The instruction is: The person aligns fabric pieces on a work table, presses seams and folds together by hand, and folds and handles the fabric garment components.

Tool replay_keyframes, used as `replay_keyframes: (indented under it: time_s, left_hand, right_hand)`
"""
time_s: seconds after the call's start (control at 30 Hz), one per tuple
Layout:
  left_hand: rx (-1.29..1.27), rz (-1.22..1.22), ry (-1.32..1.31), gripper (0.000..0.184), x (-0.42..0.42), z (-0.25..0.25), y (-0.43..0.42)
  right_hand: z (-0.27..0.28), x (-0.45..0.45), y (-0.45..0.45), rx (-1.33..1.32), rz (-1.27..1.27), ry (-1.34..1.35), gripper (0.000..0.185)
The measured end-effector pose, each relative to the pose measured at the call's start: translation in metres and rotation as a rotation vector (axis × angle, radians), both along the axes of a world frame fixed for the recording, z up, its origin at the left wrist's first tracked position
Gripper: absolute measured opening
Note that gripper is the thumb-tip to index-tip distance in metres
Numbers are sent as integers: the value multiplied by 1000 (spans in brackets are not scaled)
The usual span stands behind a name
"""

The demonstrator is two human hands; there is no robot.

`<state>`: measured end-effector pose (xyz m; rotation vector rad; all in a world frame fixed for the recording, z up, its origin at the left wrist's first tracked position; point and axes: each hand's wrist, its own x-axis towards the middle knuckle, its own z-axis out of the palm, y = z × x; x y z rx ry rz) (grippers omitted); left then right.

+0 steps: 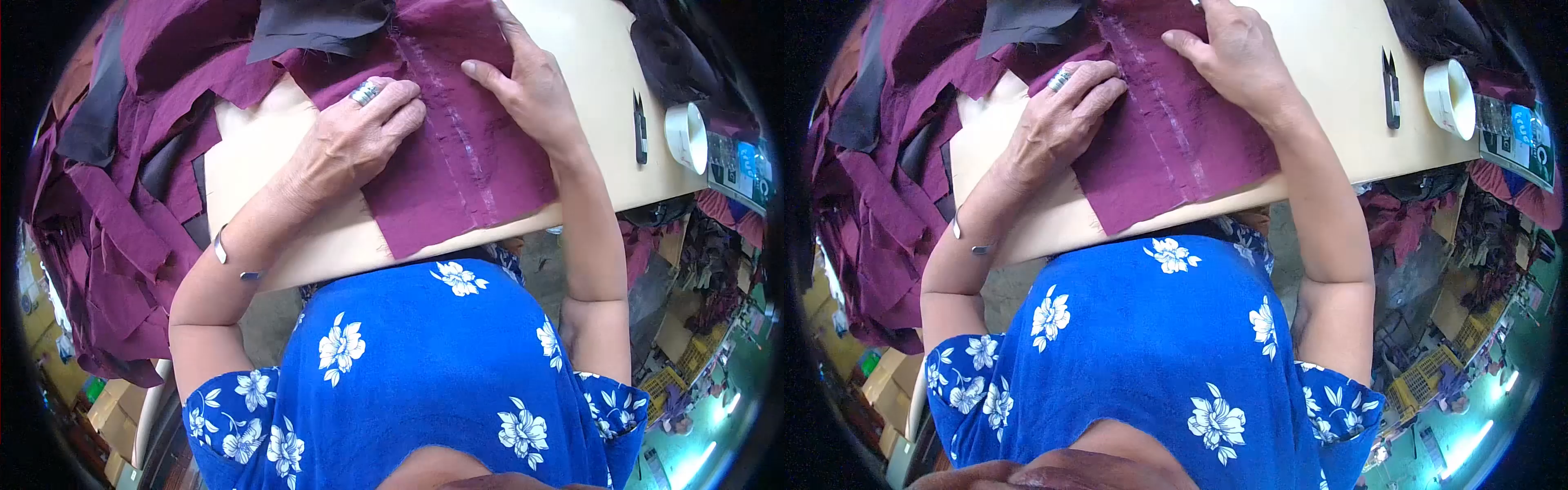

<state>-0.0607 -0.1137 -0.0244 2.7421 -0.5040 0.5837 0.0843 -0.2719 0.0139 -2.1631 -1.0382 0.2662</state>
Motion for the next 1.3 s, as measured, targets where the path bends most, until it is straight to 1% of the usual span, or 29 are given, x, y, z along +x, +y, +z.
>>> replay_keyframes:
  time_s: [0.03, 0.1, 0.13, 0.23, 0.33, 0.43, 0.53, 0.63, 0.73, 0.83, 0.87, 0.9, 0.93, 1.0, 1.03, 1.13, 1.23, 1.3]
  left_hand:
    - [-3, 12, 5, 39, 0, -1, -1]
    - [4, 55, 3, 41, -1, -3, -4]
    - [9, 77, 1, 43, -1, -3, -4]
    - [106, 5, -7, 46, 4, 8, -6]
    - [135, 11, 1, 49, 5, 6, -6]
    - [173, 98, 39, 46, 3, 4, -10]
    - [149, 82, 19, 42, 3, 3, -10]
    - [155, 22, -18, 41, 4, 6, -5]
    - [171, -63, -6, 43, 3, 10, -2]
    - [141, -80, 10, 44, 4, 11, 2]
    - [66, -94, 25, 45, 6, 11, 4]
    - [74, -100, 35, 46, 9, 9, 7]
    - [92, -54, 5, 47, 11, 7, 8]
    - [157, 27, -44, 47, 17, 2, 10]
    - [138, 55, -49, 46, 19, 0, 11]
    - [139, 72, -39, 45, 19, 0, 13]
    - [147, 106, -28, 44, 16, -4, 11]
    - [162, 123, -15, 43, 14, -3, 10]
  right_hand:
    - [-8, 1, 1, 95, 45, -73, 68]
    - [-18, 6, -1, 130, 19, -9, 68]
    - [-17, 6, -1, 113, -6, 30, 68]
    - [-5, 1, 1, -9, -104, 162, 68]
    - [-4, -1, 1, 15, -77, 68, 69]
    - [-6, -1, 0, 54, -59, 15, 68]
    - [-14, -1, -1, 115, -36, -115, 68]
    - [-6, 1, -1, 19, -59, 105, 68]
    - [-4, 1, -1, -8, -49, 70, 68]
    - [-6, 4, -2, 13, -15, 94, 71]
    - [-6, 6, -1, 3, 15, 26, 71]
    - [-5, 9, -1, -8, 44, -43, 72]
    - [-3, 12, 0, -19, 74, -114, 73]
    - [0, 13, 7, 45, 106, -161, 72]
    - [1, 14, 11, 76, 124, -182, 71]
    - [-9, 13, 19, 12, -9, -213, 67]
    - [-24, 20, 20, 218, 116, -179, 61]
    - [-22, 18, 17, 109, 32, -13, 50]
